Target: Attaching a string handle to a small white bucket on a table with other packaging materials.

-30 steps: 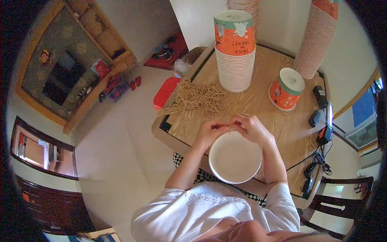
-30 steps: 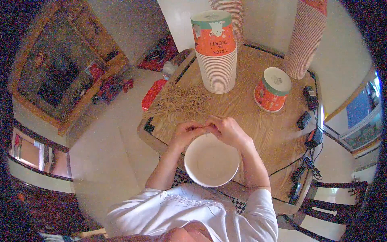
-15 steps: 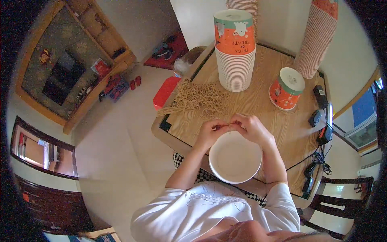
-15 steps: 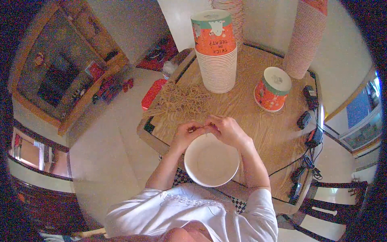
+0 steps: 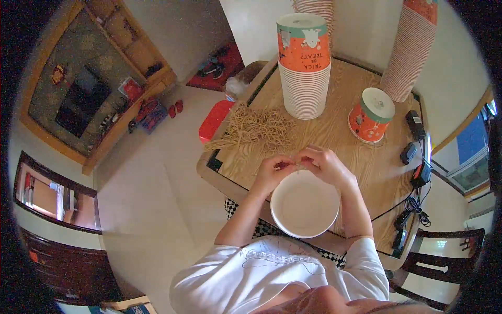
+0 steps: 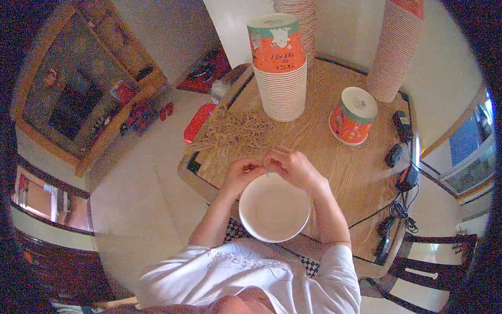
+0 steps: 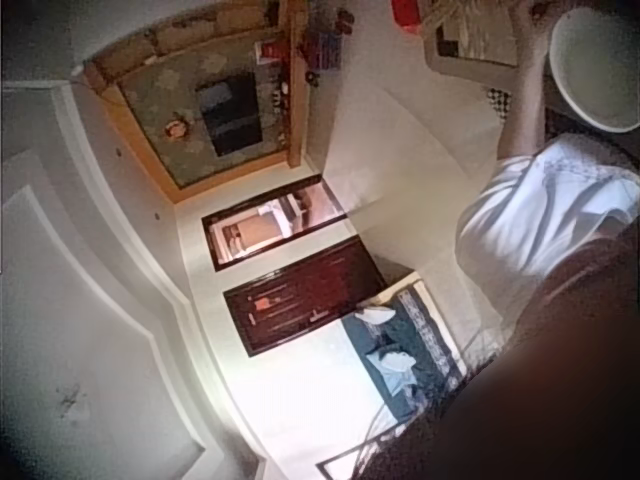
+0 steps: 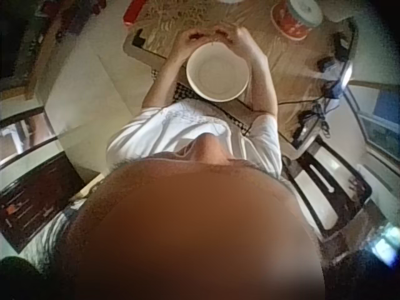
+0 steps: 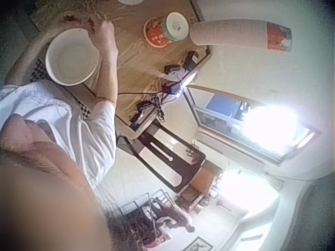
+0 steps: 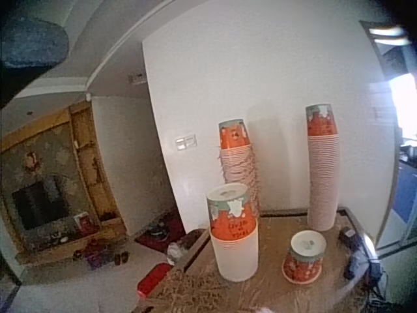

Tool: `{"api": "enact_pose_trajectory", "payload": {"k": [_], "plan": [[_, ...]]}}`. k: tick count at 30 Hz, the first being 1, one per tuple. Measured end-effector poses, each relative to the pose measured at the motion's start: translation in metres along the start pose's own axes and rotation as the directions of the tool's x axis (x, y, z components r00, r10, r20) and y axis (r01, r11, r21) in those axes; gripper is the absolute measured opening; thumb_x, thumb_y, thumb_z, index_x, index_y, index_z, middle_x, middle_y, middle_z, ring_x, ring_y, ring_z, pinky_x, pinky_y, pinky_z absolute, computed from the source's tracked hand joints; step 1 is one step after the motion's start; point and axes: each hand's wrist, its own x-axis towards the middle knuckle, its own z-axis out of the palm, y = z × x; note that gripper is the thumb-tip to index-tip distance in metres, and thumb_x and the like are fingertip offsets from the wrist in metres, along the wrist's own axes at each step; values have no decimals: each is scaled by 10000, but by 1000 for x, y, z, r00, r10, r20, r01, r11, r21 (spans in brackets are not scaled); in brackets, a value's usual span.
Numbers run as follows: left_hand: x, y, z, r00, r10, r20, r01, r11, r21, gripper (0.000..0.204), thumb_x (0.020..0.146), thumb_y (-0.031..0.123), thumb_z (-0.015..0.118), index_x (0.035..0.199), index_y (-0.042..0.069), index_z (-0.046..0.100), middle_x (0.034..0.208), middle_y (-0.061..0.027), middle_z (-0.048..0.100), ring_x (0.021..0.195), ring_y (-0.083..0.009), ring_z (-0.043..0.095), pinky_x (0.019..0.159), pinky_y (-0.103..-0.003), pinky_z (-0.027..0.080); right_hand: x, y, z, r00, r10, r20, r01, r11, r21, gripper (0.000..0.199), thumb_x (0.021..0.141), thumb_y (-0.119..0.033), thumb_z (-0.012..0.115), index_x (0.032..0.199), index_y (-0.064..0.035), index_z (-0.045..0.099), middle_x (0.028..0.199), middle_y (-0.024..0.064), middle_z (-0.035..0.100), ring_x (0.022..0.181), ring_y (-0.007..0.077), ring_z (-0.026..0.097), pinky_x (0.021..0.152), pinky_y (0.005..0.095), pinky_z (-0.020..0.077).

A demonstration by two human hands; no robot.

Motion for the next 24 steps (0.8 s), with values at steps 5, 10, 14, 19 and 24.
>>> {"api": "enact_pose_trajectory", "payload": {"k": [5,10,14,19,24], "plan": [[1,4,3,1000,-23,13,23,999,25,177,793,193,713,874,49,650,787,-22,647,720,-110,604,648,-263,506,-2,-2,-3,996,79,38,-79,997,14,117,779,-19,629,883,-17,575,834,114,599,748,254,623,642,335,500],[1,-2,2,999,-33,2,33,998,-51,169,789,188,716,858,60,630,789,-16,642,718,-113,605,638,-263,506,-1,-2,-2,993,99,67,-99,995,-6,115,767,-19,639,864,-18,577,806,107,601,737,249,626,642,334,504],[2,-1,3,999,-37,4,38,994,-98,152,788,180,716,848,71,629,791,-15,639,719,-113,603,635,-260,504,-1,-3,-3,990,120,73,-121,993,6,103,767,-20,637,853,-20,580,796,103,603,741,243,632,642,333,507],[1,2,3,1000,-25,9,26,995,-96,150,786,180,717,830,69,626,780,-8,631,720,-108,592,642,-252,491,-2,-1,-1,990,122,68,-121,993,-10,103,771,-26,641,856,-23,583,799,101,607,739,237,635,642,330,509],[1,5,2,1000,20,17,-20,999,-39,137,795,172,706,823,68,621,764,1,614,714,-96,573,643,-246,477,-2,0,0,993,112,45,-114,993,34,120,793,-83,615,899,-65,562,808,110,605,744,306,630,633,385,506]]}}
